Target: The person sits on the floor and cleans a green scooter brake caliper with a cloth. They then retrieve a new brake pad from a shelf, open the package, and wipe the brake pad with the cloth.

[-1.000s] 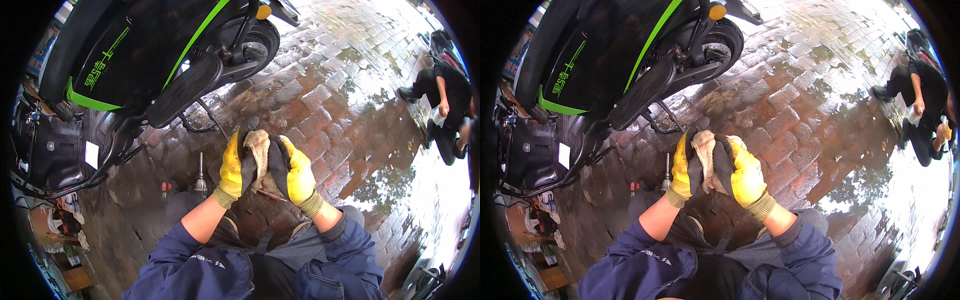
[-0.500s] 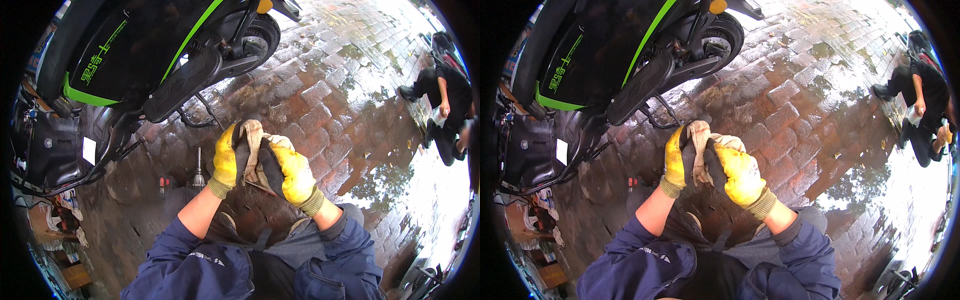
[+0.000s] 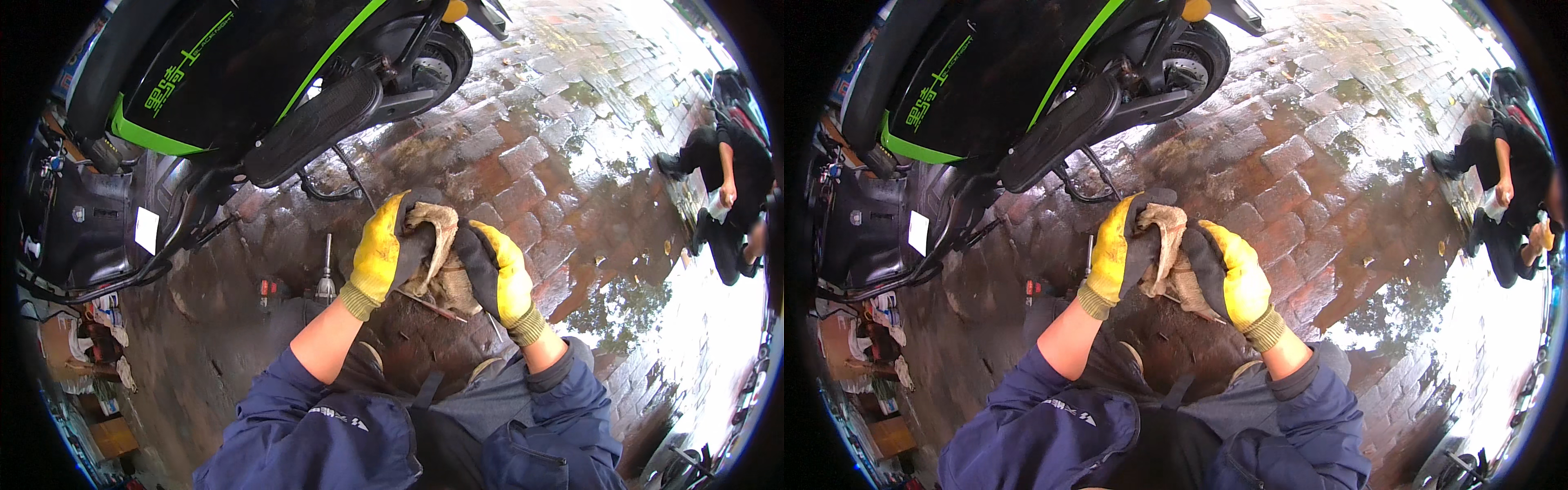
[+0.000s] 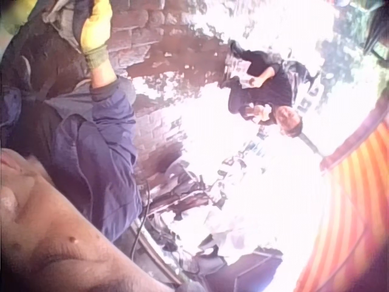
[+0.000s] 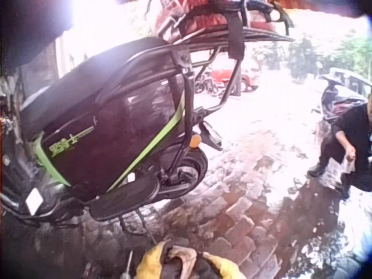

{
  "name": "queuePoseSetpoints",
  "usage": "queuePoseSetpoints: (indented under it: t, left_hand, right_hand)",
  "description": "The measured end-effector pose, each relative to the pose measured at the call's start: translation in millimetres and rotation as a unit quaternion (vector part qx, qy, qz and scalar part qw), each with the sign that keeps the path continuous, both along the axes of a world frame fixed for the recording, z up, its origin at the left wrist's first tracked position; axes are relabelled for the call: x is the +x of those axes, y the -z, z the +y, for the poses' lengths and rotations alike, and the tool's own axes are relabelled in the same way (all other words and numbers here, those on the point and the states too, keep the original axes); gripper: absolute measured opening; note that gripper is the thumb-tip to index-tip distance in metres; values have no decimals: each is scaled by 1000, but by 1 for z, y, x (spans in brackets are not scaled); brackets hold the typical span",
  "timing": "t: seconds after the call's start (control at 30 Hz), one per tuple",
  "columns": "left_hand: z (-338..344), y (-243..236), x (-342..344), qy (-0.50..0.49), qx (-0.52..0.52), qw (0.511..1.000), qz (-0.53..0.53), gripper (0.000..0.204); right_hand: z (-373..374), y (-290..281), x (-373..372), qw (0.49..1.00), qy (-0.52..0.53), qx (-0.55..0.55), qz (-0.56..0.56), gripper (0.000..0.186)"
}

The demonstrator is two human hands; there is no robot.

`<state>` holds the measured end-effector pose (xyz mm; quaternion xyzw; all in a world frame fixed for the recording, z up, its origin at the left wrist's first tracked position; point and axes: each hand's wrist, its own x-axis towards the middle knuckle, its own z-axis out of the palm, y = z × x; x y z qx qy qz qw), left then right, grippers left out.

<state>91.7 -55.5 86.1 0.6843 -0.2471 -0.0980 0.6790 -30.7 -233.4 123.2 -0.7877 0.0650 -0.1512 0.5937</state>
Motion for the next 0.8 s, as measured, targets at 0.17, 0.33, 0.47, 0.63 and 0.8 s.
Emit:
queuePoseSetpoints:
  t: [0.17, 0.33, 0.47, 0.63, 0.8]
  left_hand:
    - [4, -8, -1, -36, -13, 997, 72, 29]
    - [23, 12, 16, 107, -300, 899, 301, 50]
    - [26, 14, 14, 81, -262, 865, 420, 52]
    - [46, 20, 29, 44, -125, 956, 261, 47]
    - [28, 14, 16, 170, -239, 930, 221, 49]
  right_hand:
    - [-7, 15, -3, 996, -37, -73, -46, 29]
    - [-9, -25, 9, 969, -9, 242, 41, 35]
    - [-31, -6, 9, 967, -91, 232, 45, 35]
    - [-52, -26, 10, 904, -239, 328, 132, 30]
    - [-38, -25, 10, 949, -91, 296, 51, 42]
